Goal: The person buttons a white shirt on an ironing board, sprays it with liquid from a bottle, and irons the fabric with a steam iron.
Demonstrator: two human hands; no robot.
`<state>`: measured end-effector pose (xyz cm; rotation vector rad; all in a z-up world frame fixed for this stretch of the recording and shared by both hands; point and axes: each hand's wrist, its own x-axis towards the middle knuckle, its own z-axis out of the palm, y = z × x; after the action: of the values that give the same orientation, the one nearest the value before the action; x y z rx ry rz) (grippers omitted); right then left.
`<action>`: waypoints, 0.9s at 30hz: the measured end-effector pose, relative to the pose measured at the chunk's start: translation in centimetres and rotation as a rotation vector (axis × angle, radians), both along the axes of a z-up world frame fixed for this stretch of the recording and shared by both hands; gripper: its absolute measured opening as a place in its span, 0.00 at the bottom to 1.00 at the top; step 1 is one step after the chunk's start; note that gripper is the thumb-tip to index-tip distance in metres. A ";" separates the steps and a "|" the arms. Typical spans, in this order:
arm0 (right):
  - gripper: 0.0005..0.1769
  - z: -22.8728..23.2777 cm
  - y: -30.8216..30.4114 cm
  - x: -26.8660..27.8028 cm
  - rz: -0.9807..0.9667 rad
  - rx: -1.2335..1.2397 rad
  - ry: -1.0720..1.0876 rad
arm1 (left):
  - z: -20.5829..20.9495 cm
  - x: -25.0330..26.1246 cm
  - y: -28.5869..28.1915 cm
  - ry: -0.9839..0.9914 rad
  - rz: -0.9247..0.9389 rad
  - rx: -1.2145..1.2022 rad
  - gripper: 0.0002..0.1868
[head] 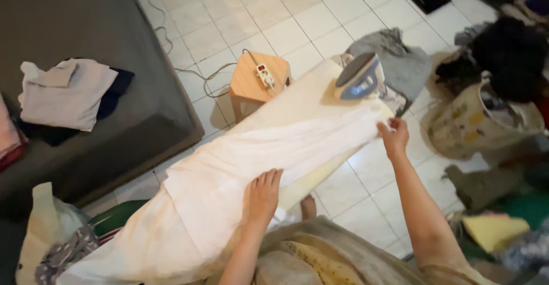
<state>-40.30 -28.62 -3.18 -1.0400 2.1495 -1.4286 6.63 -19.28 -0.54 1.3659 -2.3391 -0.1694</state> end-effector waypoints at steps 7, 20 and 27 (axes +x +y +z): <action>0.25 0.6 -0.6 -4.3 -0.007 -0.023 -0.153 | 0.6 -1.0 0.9 -0.039 0.120 0.105 0.30; 0.20 0.8 -15.0 -5.2 0.707 -0.139 -0.056 | -4.4 6.5 -13.8 0.007 0.471 0.097 0.23; 0.32 17.3 -20.8 4.0 1.043 0.172 0.860 | -7.1 10.2 -18.9 -0.137 0.382 0.231 0.14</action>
<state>-36.34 -49.47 14.07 -2.4656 1.5419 -0.2928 16.80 -38.16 -7.64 1.9644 -2.1637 -0.2427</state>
